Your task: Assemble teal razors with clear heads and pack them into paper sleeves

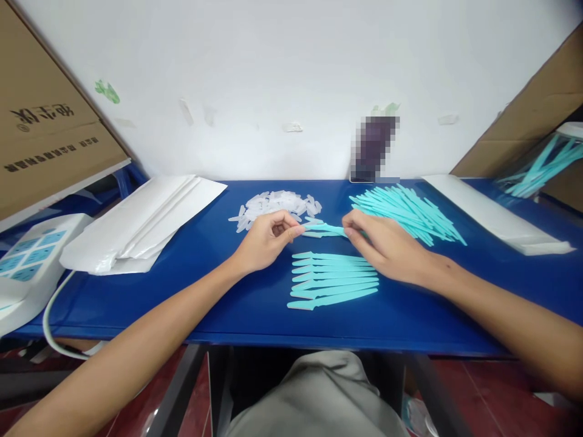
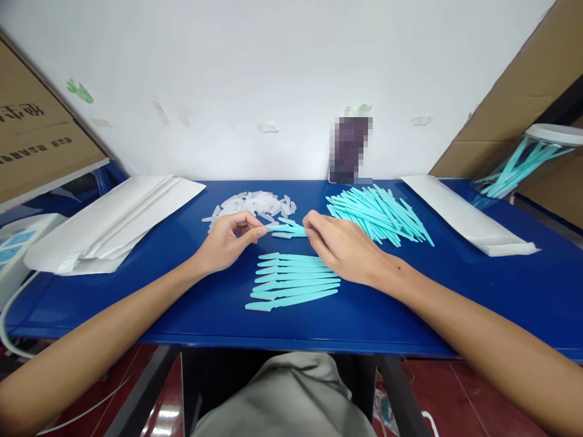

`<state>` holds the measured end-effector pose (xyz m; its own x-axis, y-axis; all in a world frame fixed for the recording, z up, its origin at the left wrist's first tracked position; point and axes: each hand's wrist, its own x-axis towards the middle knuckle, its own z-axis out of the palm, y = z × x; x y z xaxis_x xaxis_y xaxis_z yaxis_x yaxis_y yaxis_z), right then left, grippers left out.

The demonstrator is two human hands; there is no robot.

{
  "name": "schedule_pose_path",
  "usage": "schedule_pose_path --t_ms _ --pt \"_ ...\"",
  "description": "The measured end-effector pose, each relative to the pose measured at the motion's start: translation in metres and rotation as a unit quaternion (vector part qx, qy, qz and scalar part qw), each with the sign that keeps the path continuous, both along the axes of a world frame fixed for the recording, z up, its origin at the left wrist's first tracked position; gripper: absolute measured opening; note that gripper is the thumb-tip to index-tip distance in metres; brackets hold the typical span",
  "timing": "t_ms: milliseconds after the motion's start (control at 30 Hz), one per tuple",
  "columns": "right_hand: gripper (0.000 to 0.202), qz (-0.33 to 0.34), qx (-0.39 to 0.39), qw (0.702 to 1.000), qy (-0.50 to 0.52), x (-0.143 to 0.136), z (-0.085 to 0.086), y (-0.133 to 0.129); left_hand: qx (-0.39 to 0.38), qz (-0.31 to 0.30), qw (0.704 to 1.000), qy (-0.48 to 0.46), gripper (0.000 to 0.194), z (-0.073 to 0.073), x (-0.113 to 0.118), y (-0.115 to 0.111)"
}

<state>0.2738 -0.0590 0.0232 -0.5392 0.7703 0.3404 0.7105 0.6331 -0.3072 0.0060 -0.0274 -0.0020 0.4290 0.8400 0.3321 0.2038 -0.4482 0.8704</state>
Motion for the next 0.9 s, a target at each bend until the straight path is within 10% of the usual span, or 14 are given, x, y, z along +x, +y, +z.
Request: schedule_pose_path --t_ms 333,633,900 --pt "0.02 0.027 0.032 0.998 -0.039 -0.002 -0.01 0.003 0.248 0.007 0.929 0.275 0.038 0.001 -0.013 0.011" --pt "0.03 0.039 0.134 0.987 -0.081 0.002 -0.018 0.01 0.153 0.068 0.88 0.445 0.048 -0.006 -0.024 0.021" --pt "0.031 0.068 -0.032 0.99 -0.122 0.003 -0.009 0.002 0.263 0.051 0.862 0.431 0.023 0.003 -0.033 0.021"
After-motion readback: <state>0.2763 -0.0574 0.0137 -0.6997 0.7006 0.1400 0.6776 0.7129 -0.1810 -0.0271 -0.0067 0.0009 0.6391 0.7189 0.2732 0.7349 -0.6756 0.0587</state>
